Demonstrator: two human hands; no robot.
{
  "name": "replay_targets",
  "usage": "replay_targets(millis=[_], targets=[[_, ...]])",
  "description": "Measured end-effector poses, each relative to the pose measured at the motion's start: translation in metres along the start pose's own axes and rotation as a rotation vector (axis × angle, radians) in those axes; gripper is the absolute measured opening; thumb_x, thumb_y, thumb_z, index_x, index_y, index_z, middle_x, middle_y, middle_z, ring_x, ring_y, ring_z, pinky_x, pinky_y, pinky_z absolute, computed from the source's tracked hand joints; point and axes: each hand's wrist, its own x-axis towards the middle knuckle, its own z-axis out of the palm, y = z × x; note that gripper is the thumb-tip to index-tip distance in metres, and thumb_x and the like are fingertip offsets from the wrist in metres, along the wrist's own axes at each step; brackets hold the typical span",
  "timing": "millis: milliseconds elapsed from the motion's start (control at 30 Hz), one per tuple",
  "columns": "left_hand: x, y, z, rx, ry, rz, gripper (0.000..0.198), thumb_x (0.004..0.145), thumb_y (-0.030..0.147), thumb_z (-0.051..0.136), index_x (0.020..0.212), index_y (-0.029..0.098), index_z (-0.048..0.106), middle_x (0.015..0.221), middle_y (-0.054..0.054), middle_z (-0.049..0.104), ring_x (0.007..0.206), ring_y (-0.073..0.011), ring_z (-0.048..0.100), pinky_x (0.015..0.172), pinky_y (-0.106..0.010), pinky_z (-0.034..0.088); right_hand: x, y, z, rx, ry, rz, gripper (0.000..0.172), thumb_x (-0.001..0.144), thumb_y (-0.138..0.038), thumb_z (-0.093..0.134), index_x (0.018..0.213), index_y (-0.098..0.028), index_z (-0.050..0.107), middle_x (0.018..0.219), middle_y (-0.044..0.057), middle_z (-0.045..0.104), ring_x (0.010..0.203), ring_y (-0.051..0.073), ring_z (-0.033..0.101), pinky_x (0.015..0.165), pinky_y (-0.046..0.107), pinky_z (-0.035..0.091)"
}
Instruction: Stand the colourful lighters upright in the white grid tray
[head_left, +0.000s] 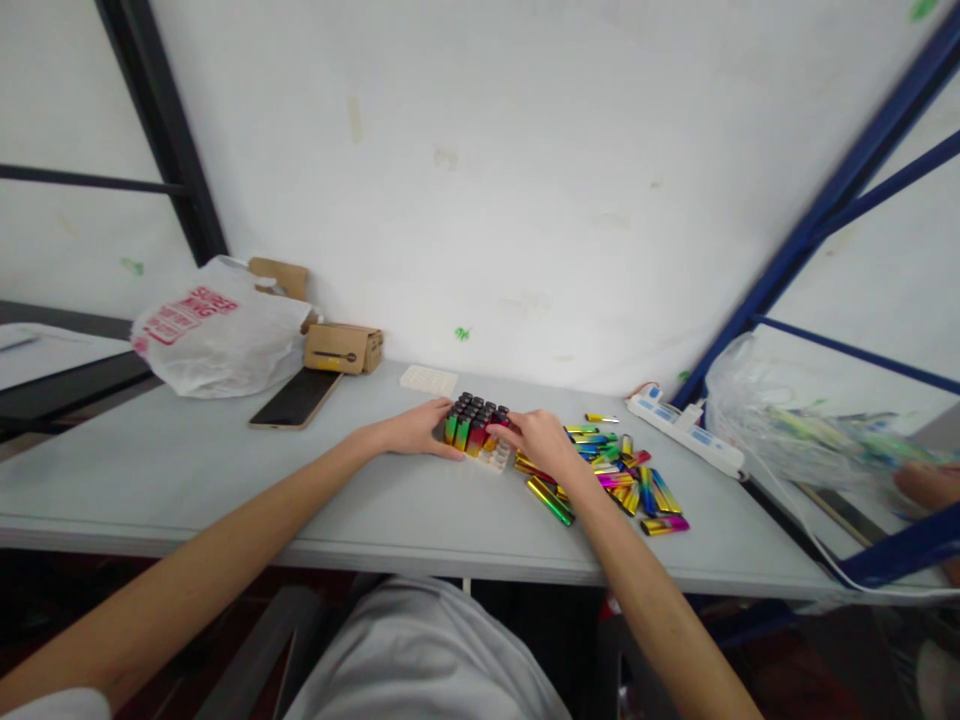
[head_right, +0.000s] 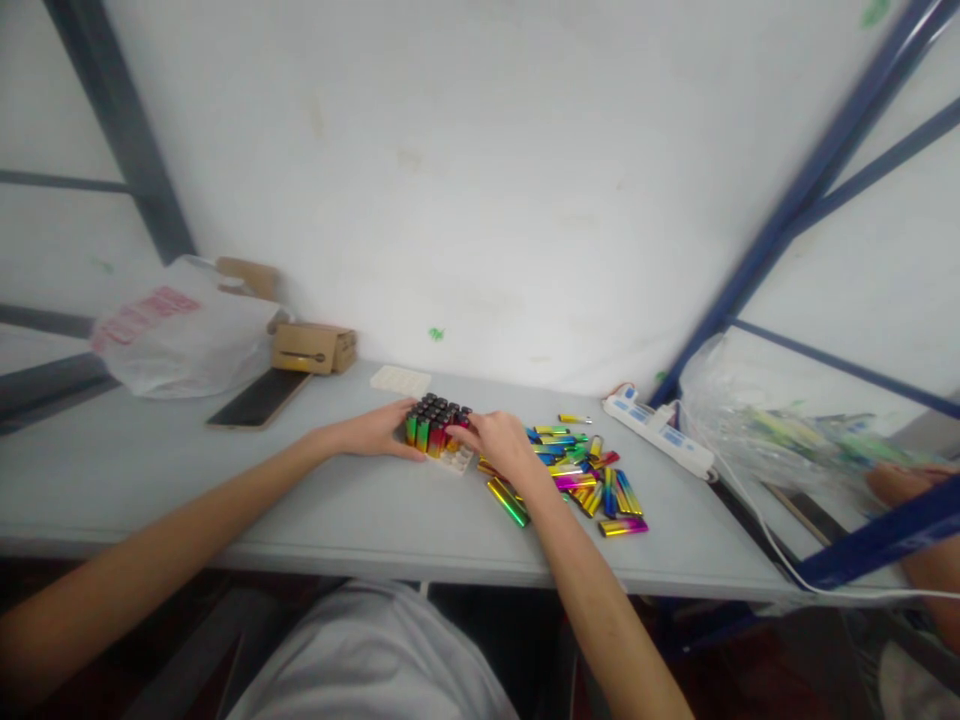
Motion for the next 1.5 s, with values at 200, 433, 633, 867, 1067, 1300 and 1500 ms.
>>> replay_targets(millis=[200,433,633,867,1067,1300,1500], targets=[[0.001,0.000,0.000,0.003,-0.012,-0.003,0.081,0.077,0.062,0.086,0.140,0.018,0.062,0.139,-0.014,0.066,0.129,-0.0358,0.061,0.117,-0.046,0.046,0.000,0.003,-0.003,0.040,-0.028,-0.022,0.052,0.108,-0.058,0.050,0.086,-0.019,0.077,0.072,0.010,0.075,0.065,0.021,0.067,0.063,0.029,0.035],[0.001,0.002,0.000,-0.001,-0.018,-0.006,0.081,0.078,0.062,0.086,0.140,0.017,0.062,0.139,-0.013,0.066,0.131,-0.0354,0.060,0.117,-0.044,0.044,0.001,0.009,0.001,0.105,-0.064,-0.052,0.059,0.110,-0.057,0.045,0.073,-0.020,0.073,0.065,0.010,0.073,0.060,0.020,0.065,0.064,0.029,0.037],[0.001,0.000,0.000,-0.003,-0.013,0.016,0.078,0.077,0.063,0.086,0.139,0.020,0.063,0.138,-0.012,0.066,0.129,-0.0347,0.060,0.117,-0.044,0.045,-0.003,0.013,-0.005,0.230,-0.133,-0.065,0.059,0.110,-0.058,0.045,0.073,-0.021,0.071,0.064,0.007,0.073,0.060,0.020,0.065,0.064,0.028,0.041],[0.000,0.001,-0.001,-0.011,-0.019,-0.004,0.079,0.078,0.063,0.085,0.139,0.018,0.064,0.138,-0.013,0.065,0.129,-0.0352,0.060,0.117,-0.044,0.045,0.003,0.005,0.005,0.154,-0.048,0.003,0.053,0.107,-0.055,0.055,0.070,-0.020,0.070,0.061,0.006,0.069,0.058,0.019,0.061,0.062,0.029,0.036],[0.001,-0.001,0.000,0.005,-0.025,0.006,0.080,0.077,0.064,0.085,0.139,0.019,0.063,0.139,-0.012,0.066,0.131,-0.0351,0.059,0.118,-0.044,0.044,-0.002,0.016,-0.001,0.355,-0.120,-0.098,0.047,0.104,-0.056,0.058,0.084,-0.018,0.076,0.068,0.002,0.072,0.060,0.015,0.060,0.060,0.026,0.037],[0.001,-0.001,0.000,0.016,-0.015,0.009,0.082,0.076,0.067,0.084,0.138,0.017,0.064,0.137,-0.014,0.067,0.128,-0.0354,0.062,0.116,-0.043,0.046,-0.011,0.049,-0.023,0.329,-0.167,-0.068,0.024,0.092,-0.039,0.072,0.096,-0.017,0.081,0.098,0.010,0.080,0.087,0.023,0.069,0.081,0.031,0.049],[0.003,-0.003,0.001,0.024,0.000,0.014,0.083,0.073,0.067,0.086,0.137,0.019,0.064,0.137,-0.013,0.067,0.128,-0.0358,0.061,0.117,-0.044,0.045,-0.015,0.059,-0.020,0.346,-0.273,-0.022,0.020,0.089,-0.036,0.073,0.091,-0.018,0.080,0.087,0.006,0.078,0.076,0.021,0.065,0.072,0.029,0.047]])
